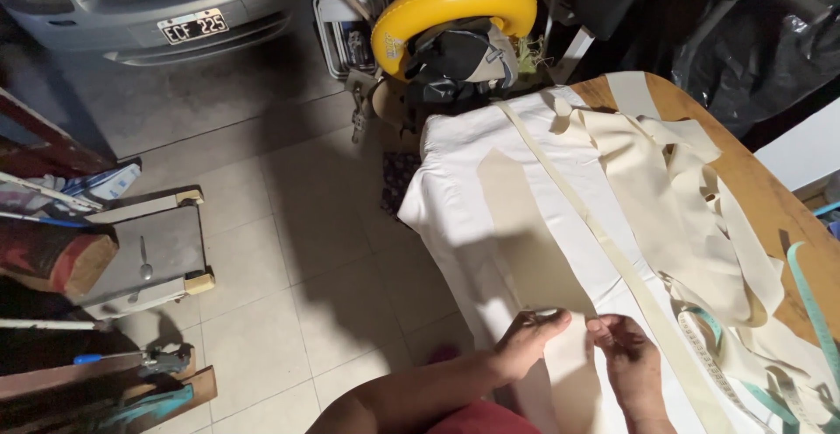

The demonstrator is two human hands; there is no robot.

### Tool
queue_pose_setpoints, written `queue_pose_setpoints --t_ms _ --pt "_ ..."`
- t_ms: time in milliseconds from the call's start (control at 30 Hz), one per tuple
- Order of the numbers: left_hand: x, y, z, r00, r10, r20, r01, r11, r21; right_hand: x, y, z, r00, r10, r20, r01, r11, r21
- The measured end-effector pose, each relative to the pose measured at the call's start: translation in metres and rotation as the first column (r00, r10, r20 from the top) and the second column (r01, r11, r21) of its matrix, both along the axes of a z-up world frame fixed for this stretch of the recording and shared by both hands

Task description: Using scissors to cut a long strip of fabric and then folding and inspecting the cut piece on a work table.

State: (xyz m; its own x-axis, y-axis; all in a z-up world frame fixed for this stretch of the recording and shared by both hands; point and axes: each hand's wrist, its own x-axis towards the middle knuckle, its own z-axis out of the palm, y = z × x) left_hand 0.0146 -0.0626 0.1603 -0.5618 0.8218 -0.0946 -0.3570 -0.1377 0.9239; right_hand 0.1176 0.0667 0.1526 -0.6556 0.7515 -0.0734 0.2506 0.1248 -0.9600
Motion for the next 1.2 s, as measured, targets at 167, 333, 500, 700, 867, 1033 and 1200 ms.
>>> queue_pose_setpoints --t_ms 167,333,500,700,867,1033,1200 --pt "-0.007 0.005 0.002 0.983 0.058 0.174 -0.062 0.998 0.02 -0.015 -0.029 0.061 0.981 -0.005 0.195 0.065 0.95 -0.306" --pt "-0.025 0.017 -0.005 0.944 0.014 0.329 -0.072 0.984 0.165 -0.002 -0.022 0.031 0.983 0.132 0.131 -0.069 0.915 -0.397" --pt "-0.052 0.023 -0.021 0.947 -0.039 0.32 0.136 0.949 -0.285 0.017 -0.008 0.021 0.998 0.008 0.063 0.011 0.954 -0.299" --pt "-0.064 -0.002 0.017 0.64 -0.288 -0.712 -0.181 0.845 -0.504 0.028 -0.015 0.076 0.952 0.089 0.294 -0.07 0.995 -0.076" --pt "-0.058 0.03 0.056 0.364 -0.327 -0.872 0.533 0.841 -0.093 0.039 -0.013 0.097 0.888 0.431 0.164 -0.431 0.902 -0.036" --pt "-0.052 0.058 0.102 0.226 -0.664 -0.713 0.767 0.573 -0.29 0.073 0.036 0.101 0.947 0.304 0.107 -0.274 0.934 -0.231" --pt "-0.063 0.083 0.123 0.587 -0.668 -0.457 0.69 0.709 -0.149 0.127 0.115 0.095 0.922 0.236 -0.307 -0.309 0.926 -0.216"
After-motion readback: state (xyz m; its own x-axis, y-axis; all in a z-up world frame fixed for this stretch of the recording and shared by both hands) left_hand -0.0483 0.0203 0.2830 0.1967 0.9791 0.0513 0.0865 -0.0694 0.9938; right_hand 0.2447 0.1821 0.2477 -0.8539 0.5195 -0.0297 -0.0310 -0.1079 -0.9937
